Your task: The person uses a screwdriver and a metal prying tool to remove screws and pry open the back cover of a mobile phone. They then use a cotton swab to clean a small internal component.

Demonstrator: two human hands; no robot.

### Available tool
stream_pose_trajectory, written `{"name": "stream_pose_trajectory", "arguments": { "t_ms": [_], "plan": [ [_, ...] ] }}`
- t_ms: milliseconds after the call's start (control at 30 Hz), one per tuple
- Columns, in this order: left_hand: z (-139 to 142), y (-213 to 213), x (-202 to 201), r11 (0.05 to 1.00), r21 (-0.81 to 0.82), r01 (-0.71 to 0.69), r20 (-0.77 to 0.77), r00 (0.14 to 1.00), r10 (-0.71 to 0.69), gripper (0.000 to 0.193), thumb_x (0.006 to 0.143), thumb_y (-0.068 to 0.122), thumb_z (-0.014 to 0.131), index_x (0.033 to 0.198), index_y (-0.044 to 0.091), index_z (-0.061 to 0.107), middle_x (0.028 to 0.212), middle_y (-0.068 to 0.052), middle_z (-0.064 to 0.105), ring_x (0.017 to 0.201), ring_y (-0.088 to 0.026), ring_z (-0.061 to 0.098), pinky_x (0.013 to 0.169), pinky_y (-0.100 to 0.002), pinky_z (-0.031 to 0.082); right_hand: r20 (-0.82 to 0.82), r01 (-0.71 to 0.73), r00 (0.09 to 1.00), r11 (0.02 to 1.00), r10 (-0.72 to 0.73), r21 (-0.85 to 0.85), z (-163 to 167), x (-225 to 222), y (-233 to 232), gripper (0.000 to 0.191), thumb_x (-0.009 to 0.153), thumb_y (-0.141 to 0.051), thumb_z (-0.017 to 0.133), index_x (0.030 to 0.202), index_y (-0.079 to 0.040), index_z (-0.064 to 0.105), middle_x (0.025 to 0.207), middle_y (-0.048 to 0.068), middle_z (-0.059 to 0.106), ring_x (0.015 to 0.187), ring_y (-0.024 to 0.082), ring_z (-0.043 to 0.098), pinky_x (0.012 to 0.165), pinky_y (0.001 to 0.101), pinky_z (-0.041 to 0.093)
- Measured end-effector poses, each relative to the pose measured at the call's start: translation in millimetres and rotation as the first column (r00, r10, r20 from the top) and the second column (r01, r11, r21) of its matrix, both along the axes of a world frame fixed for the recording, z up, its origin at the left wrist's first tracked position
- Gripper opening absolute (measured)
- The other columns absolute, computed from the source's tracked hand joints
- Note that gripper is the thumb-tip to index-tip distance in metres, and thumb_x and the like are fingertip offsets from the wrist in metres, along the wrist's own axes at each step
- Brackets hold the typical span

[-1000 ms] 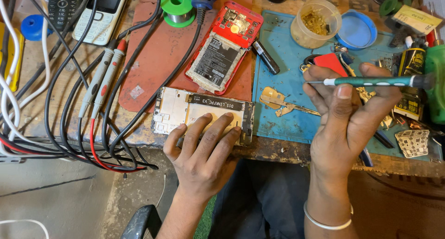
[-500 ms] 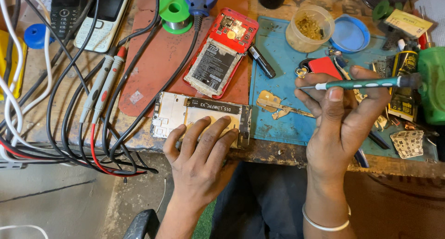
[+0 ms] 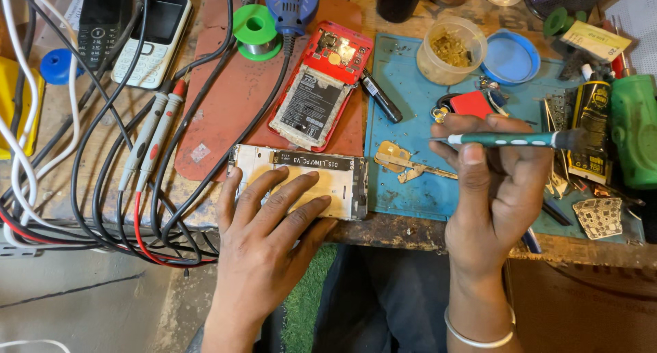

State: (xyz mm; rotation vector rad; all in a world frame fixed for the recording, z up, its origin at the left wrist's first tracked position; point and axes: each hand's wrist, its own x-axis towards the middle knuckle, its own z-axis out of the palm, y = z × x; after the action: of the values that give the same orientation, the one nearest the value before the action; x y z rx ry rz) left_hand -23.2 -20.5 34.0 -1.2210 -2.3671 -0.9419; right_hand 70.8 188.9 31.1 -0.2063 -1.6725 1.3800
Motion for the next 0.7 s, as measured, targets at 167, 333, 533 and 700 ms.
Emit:
{"name": "stream_pose_trajectory", "arguments": {
  "t_ms": [167, 333, 533, 700],
  "plan": [
    [-8.6, 7.1, 4.0, 0.995, 0.063, -0.071, -0.010, 0.997, 0.072, 0.026, 0.085, 0.026, 0.083, 0.108, 0.016, 0.075, 0.126, 0.002, 0.070, 0.128, -0.026, 0.059, 0.122, -0.053, 0.025, 0.065, -0.063, 0.996, 0.995, 0.059, 0.072, 1.0, 5.4, -12.8, 0.047, 0.117, -0.002, 0.060, 0.155, -0.002, 0.034, 0.119, 0.021, 0.068, 0.102, 0.025, 0.073, 0.096, 0.0367, 0.064],
    [-6.9, 8.8, 4.7, 0.993, 0.075, -0.089, 0.023, 0.996, 0.088, 0.025, 0.085, 0.025, 0.084, 0.106, 0.016, 0.076, 0.124, 0.003, 0.071, 0.126, -0.025, 0.060, 0.123, -0.055, 0.022, 0.050, -0.219, 0.976, 0.958, 0.214, 0.187, 5.3, 5.2, -16.8, 0.077, 0.110, 0.003, 0.055, 0.165, -0.022, 0.006, 0.116, 0.023, 0.068, 0.094, 0.026, 0.077, 0.087, 0.0350, 0.065],
    [-3.1, 9.1, 4.2, 0.993, 0.079, -0.084, 0.049, 0.996, 0.080, 0.023, 0.083, 0.025, 0.084, 0.104, 0.016, 0.077, 0.122, 0.004, 0.071, 0.125, -0.024, 0.060, 0.124, -0.056, 0.020, 0.125, -0.308, 0.951, 0.901, 0.283, 0.306, 0.9, 2.7, -12.4, 0.079, 0.105, 0.008, 0.053, 0.162, -0.026, 0.011, 0.114, 0.030, 0.066, 0.096, 0.034, 0.077, 0.090, 0.0424, 0.067],
    [-3.2, 10.1, 3.9, 0.993, 0.072, -0.092, 0.056, 0.994, 0.088, 0.022, 0.083, 0.025, 0.084, 0.102, 0.017, 0.078, 0.121, 0.005, 0.072, 0.125, -0.024, 0.060, 0.124, -0.056, 0.019, 0.132, -0.350, 0.937, 0.882, 0.324, 0.315, -4.2, 2.2, -8.1, 0.077, 0.103, 0.006, 0.055, 0.160, -0.026, 0.014, 0.119, 0.030, 0.067, 0.094, 0.034, 0.077, 0.087, 0.0418, 0.067]
  ]
}}
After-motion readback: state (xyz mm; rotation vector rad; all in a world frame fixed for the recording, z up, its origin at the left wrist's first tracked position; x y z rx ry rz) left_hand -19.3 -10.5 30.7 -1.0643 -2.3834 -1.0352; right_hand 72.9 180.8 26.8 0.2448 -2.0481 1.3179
